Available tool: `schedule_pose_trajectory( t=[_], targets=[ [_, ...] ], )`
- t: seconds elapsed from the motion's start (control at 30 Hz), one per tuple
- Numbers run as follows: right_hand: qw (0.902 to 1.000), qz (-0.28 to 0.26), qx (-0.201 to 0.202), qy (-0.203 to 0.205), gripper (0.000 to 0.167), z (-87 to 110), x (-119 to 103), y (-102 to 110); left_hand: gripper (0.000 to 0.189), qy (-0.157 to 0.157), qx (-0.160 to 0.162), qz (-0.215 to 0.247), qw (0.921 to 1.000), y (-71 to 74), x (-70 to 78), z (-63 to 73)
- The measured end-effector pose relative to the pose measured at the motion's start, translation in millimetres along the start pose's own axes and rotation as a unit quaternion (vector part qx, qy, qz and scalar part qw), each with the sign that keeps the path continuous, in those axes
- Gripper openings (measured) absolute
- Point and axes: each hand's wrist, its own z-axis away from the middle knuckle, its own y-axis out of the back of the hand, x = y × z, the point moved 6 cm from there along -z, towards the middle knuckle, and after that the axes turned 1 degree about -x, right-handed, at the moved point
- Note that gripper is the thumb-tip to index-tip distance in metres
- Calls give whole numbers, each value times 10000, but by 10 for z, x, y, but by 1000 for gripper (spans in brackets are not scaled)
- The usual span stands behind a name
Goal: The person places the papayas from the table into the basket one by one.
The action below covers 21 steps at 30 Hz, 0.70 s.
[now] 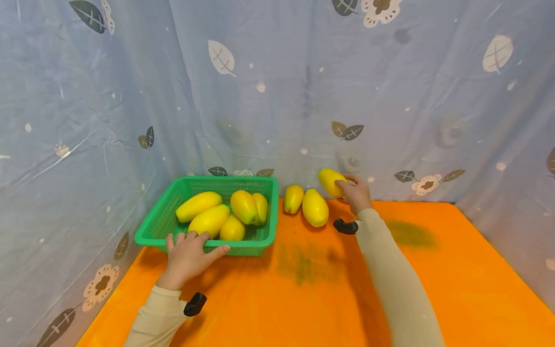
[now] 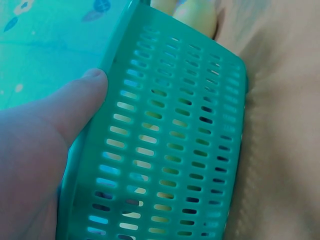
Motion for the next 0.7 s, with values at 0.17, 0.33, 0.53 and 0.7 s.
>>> schedule_pose_trajectory(
  t=[0.17, 0.33, 0.53, 0.7],
  targets=[
    [9963, 156, -703, 467, 66, 277, -557, -515, 74, -26, 1, -14, 10000, 8, -1, 11],
    [9862, 333, -1528, 536, 59, 626, -724, -1269, 74, 0, -48, -21, 10000, 1, -16, 14],
    [9727, 1003, -2001, 606, 53, 972, -645, -1979, 76, 16, -68, -42, 10000, -11, -16, 16],
    [9591, 1677, -1851, 1329, 50, 1069, -647, -2325, 74, -3, -18, -48, 10000, 11, 23, 25]
  ],
)
